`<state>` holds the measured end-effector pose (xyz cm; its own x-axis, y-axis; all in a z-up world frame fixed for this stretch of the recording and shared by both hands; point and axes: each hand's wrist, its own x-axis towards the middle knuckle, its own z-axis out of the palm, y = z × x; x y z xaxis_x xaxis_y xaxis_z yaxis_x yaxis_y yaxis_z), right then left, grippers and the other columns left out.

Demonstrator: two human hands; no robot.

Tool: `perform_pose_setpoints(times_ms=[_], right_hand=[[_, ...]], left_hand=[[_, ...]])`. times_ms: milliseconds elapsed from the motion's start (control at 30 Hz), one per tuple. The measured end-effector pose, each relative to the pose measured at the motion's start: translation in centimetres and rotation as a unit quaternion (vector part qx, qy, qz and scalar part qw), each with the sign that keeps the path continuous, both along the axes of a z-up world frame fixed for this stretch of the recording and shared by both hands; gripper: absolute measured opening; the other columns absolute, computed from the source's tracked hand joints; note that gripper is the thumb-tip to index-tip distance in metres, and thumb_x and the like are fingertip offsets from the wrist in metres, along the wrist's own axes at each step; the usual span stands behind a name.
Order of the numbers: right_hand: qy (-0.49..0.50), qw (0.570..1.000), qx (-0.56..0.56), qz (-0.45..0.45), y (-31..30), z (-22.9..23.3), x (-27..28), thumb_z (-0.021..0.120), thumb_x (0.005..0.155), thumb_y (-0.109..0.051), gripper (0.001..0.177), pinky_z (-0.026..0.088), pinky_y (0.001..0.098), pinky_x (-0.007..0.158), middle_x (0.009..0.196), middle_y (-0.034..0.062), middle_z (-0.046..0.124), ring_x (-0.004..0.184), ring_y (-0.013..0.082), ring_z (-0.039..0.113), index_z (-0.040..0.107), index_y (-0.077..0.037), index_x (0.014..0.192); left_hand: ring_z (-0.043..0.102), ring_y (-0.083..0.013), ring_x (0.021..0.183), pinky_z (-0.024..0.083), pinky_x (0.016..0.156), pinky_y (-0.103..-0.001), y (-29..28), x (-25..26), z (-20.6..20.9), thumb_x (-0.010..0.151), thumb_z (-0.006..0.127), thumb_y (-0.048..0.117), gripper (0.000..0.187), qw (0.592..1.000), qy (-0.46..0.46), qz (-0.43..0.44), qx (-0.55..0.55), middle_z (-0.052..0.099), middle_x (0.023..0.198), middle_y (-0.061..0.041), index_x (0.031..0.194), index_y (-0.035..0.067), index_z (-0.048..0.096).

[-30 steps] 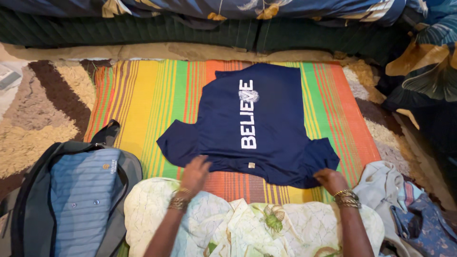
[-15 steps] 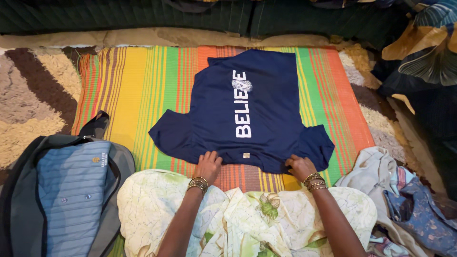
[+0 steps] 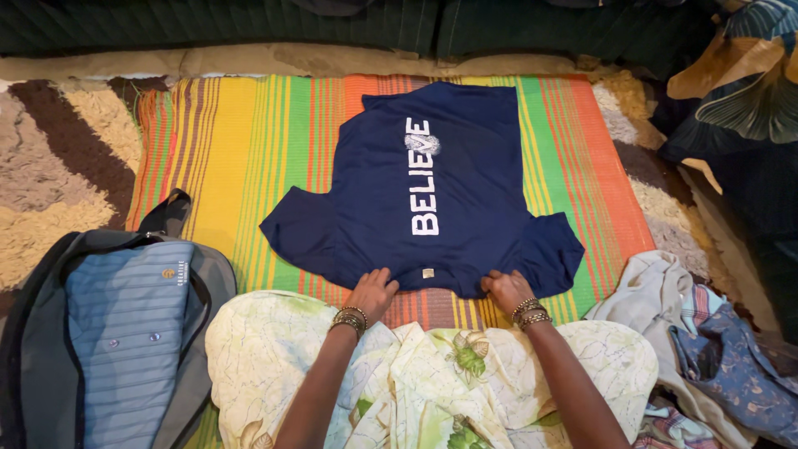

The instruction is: The person folds a blue t-shirt on a striped mat by smoothing the fabric, folding in the sleeves and sides, and then folding the shirt into a square.

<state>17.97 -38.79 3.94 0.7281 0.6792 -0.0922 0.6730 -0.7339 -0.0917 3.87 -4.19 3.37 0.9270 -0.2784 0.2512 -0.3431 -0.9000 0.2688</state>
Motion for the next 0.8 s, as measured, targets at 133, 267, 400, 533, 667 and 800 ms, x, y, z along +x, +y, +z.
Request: perform_pose_setpoints(times_ms=[133,267,400,533,667,800], right_hand=[[0.01,1.0,0.006,-0.017,0.2,1.8,-0.4,0.074,0.078,-0.017,0.009,0.049,0.0464,0.086,0.091,0.0011,0.066,0.088,0.0237,0.07,0.072,-0.019,0.087],[-0.024,0.997,0.07,-0.002,0.1,3.4,-0.9,0.075,0.073,-0.014,0.008,0.048,0.0474,0.082,0.087,0.0003,0.065,0.095,0.0234,0.067,0.072,-0.017,0.08],[-0.007,0.998,0.056,-0.004,0.1,4.5,-1.4,0.077,0.073,-0.016,0.008,0.046,0.0455,0.084,0.086,-0.0009,0.065,0.096,0.022,0.065,0.072,-0.017,0.08],[-0.005,0.999,0.033,-0.006,0.0,4.9,-1.8,0.076,0.069,-0.015,0.01,0.043,0.044,0.087,0.087,-0.0026,0.068,0.097,0.0217,0.064,0.073,-0.018,0.078],[0.072,0.996,-0.023,-0.038,-0.5,3.3,-1.6,0.075,0.077,-0.022,0.006,0.042,0.046,0.091,0.094,-0.0021,0.071,0.101,0.0202,0.066,0.075,-0.02,0.082],[0.068,0.992,-0.013,-0.103,-1.8,1.0,-0.8,0.074,0.084,-0.028,0.01,0.045,0.0477,0.091,0.103,-0.0007,0.072,0.103,0.0226,0.068,0.076,-0.022,0.091]], left_hand=[[0.057,-0.031,0.103,0.045,0.083,-0.043,-0.3,-0.8,1.7,0.081,0.065,0.01,0.016,0.999,0.017,0.001,-0.033,0.058,0.105,-0.014,0.097,0.006,0.068],[0.056,-0.0313,0.105,0.044,0.082,-0.044,-1.2,-1.6,2.6,0.08,0.066,0.012,0.018,0.997,0.033,0.015,-0.066,0.059,0.107,-0.014,0.097,0.007,0.069],[0.054,-0.0335,0.11,0.044,0.085,-0.046,-2.1,-2.3,2.7,0.075,0.07,0.011,0.023,0.997,0.036,0.043,-0.058,0.059,0.118,-0.017,0.097,0.004,0.069],[0.05,-0.0362,0.12,0.044,0.091,-0.049,-2.4,-3.2,3.4,0.072,0.072,0.009,0.03,0.993,0.069,0.068,-0.063,0.057,0.131,-0.02,0.102,0.002,0.071],[0.046,-0.0389,0.127,0.042,0.096,-0.053,-2.6,-3.4,4.3,0.078,0.077,0.02,0.034,0.99,0.089,0.081,-0.078,0.054,0.136,-0.023,0.105,0.0,0.071],[0.043,-0.0383,0.129,0.041,0.097,-0.054,-2.8,-3.3,4.6,0.075,0.079,0.027,0.039,0.982,0.137,0.107,-0.068,0.053,0.137,-0.021,0.103,0.001,0.072]])
